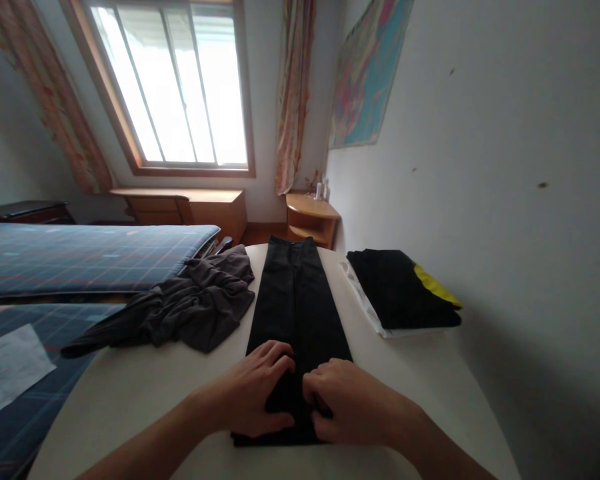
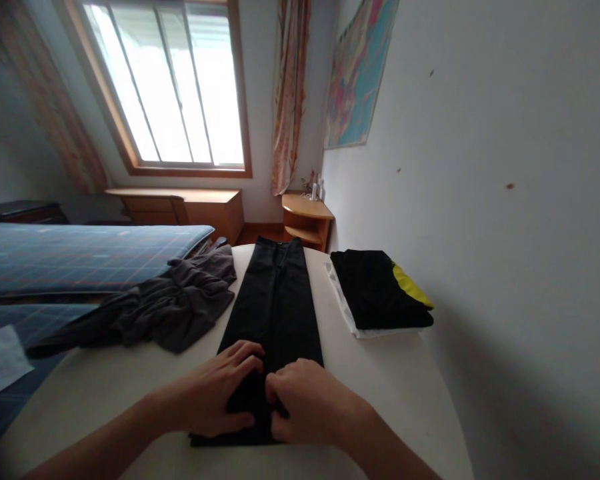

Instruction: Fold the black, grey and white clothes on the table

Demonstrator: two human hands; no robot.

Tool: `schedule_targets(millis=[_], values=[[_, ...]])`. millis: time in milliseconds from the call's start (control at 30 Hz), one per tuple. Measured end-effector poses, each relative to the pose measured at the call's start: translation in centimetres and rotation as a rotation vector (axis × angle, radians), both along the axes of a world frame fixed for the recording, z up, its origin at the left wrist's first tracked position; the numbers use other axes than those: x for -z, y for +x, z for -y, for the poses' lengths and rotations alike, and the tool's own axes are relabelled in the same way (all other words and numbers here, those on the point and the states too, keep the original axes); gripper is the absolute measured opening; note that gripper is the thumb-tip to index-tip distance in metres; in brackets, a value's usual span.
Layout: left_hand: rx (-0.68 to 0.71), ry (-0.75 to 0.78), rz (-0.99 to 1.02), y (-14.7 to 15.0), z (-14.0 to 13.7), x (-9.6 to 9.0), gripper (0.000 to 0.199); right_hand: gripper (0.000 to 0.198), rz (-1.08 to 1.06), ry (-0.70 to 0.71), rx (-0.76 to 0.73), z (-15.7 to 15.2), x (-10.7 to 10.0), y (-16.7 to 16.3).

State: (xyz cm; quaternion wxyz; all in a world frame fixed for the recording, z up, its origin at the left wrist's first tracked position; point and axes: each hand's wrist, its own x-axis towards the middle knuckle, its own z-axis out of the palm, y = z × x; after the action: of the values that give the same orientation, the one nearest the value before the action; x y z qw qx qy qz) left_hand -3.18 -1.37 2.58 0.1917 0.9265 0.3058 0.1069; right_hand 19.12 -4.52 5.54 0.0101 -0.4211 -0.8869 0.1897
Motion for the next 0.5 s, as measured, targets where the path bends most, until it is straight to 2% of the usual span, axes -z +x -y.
schedule_targets(millis=[167,300,500], values=[[0.008,0.011,0.027,-0.35,-0.23,0.46,0.052,0.016,-0.020,0.031,0.057,-0.07,0.10,-0.29],[0.000,0.007,0.031,-0.27,-0.15,0.41,0.049,0.017,-0.041,-0.003,0.062,0.30,0.09,-0.59],[-0.006,-0.004,0.008,-0.06,-0.11,-0.06,0.049,0.039,-0.048,-0.018,0.044,0.43,0.44,-0.67]])
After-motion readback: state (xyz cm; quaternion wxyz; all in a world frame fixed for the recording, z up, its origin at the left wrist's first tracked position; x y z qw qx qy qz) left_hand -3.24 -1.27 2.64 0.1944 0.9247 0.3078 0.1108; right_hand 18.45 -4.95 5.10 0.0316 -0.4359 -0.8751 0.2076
